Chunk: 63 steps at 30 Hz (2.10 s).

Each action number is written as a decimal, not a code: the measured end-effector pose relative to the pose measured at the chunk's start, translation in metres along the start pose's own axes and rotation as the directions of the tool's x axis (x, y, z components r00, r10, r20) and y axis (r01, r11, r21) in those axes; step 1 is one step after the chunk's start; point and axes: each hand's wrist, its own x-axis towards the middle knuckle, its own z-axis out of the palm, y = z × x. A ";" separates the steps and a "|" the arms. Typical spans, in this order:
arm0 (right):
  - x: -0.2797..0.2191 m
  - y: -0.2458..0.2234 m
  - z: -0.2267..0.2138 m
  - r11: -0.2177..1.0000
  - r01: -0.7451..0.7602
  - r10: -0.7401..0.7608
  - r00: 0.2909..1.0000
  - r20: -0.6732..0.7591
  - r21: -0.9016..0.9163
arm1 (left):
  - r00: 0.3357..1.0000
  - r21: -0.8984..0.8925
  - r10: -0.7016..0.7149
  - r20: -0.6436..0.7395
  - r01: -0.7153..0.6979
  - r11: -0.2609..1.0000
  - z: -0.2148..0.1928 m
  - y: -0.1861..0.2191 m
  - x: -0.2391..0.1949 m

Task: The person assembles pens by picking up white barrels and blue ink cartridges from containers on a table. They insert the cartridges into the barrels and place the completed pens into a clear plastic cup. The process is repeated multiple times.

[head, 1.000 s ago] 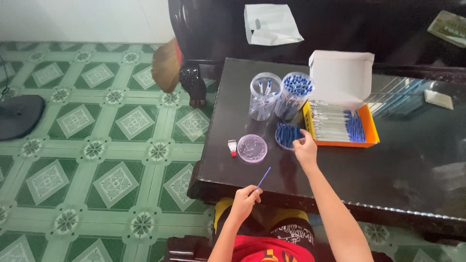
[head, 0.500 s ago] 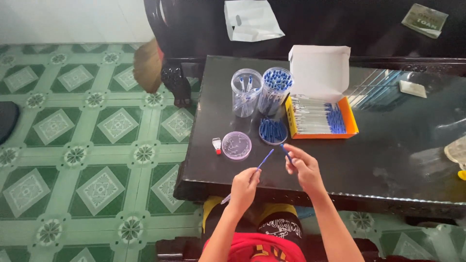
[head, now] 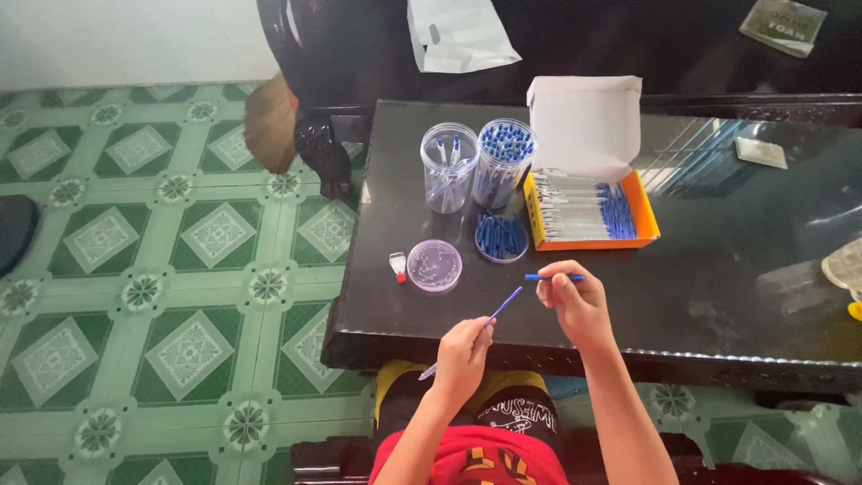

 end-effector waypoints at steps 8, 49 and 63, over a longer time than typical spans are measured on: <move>0.007 -0.002 0.013 0.999 -0.030 0.033 0.992 0.122 -0.028 | 1.000 0.034 -0.016 0.020 0.015 0.999 -0.012 0.004 -0.001; 0.013 0.023 0.016 0.988 -0.148 0.135 0.968 0.210 0.045 | 0.918 -0.319 -0.290 0.269 0.369 0.873 -0.032 -0.007 -0.008; 0.010 0.031 0.048 0.847 -0.443 0.489 0.866 0.105 -0.293 | 0.878 -0.517 -0.345 0.331 0.474 0.713 -0.015 -0.043 -0.025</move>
